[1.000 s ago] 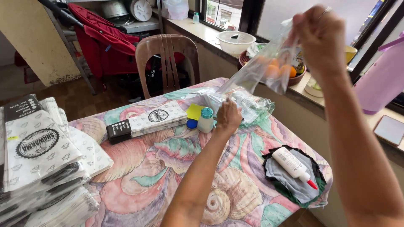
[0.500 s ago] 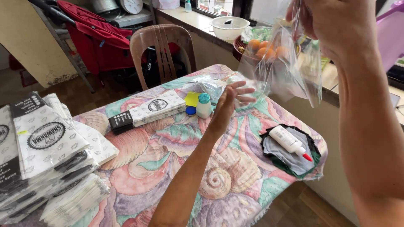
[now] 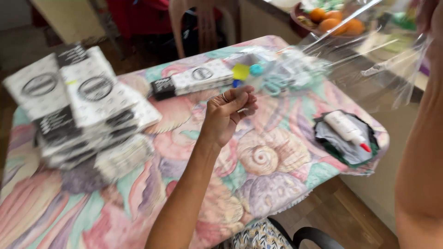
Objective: The person is manually packaging stacks of printed paper bags into clear plastic sleeves and sealing them with adhesive tape.
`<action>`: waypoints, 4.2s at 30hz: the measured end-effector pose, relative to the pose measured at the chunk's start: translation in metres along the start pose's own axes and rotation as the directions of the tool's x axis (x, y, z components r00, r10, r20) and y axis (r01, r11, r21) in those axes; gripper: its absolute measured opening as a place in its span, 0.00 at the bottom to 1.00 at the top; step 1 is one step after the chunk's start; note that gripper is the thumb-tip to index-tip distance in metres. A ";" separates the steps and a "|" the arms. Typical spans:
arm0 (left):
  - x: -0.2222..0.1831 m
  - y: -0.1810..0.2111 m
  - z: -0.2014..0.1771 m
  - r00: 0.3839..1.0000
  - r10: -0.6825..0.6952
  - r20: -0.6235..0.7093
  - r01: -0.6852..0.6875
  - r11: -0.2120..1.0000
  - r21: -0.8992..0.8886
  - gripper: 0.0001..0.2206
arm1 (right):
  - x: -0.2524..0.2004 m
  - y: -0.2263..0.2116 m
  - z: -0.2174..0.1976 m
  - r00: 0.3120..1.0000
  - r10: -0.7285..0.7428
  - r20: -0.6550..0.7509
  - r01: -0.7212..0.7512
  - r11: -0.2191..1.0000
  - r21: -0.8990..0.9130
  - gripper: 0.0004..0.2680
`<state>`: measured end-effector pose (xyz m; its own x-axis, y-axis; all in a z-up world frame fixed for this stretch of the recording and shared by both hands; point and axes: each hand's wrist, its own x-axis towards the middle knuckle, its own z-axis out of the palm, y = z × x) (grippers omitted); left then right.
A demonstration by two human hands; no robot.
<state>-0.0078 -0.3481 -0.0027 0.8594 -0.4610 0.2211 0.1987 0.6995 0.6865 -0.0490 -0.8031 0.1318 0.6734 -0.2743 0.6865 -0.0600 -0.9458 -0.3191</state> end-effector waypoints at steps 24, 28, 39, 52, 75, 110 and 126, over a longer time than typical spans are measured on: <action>-0.209 0.109 -0.118 0.781 0.411 -0.471 0.060 0.701 0.711 0.10 | -0.202 -0.327 0.138 0.743 -0.236 0.627 -0.373 0.632 0.679 0.01; -0.224 0.109 -0.122 0.818 0.470 -0.330 0.122 0.419 0.900 0.13 | -0.173 -0.329 0.169 0.448 -0.444 0.776 -0.195 0.798 0.570 0.06; -0.233 0.122 -0.147 0.879 0.447 -0.164 0.195 -0.023 0.981 0.13 | -0.003 -0.360 0.379 0.421 -0.323 0.848 0.295 0.932 0.208 0.22; -0.240 0.128 -0.139 0.804 0.213 -0.555 0.593 -0.219 0.775 0.22 | 0.016 -0.387 0.395 0.171 -0.029 0.985 0.439 0.897 -0.050 0.27; -0.216 0.147 -0.088 0.607 0.743 0.282 0.142 -0.451 0.881 0.22 | 0.001 -0.338 0.243 0.708 -0.158 0.688 -0.100 0.943 0.319 0.27; -0.056 -0.022 -0.017 0.754 0.655 0.048 -0.312 0.293 0.904 0.34 | -0.233 -0.273 0.148 0.910 -0.140 0.390 -0.342 0.279 0.897 0.42; -0.062 -0.026 -0.009 0.798 0.602 0.010 -0.336 0.431 0.838 0.19 | -0.241 -0.263 0.158 0.937 -0.242 0.251 -0.155 0.357 0.921 0.12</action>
<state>-0.0618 -0.3333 -0.0405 0.8009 0.0474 0.5970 -0.5976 -0.0010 0.8018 -0.0789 -0.4605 -0.0528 0.8305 0.0158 0.5567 0.5535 -0.1348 -0.8219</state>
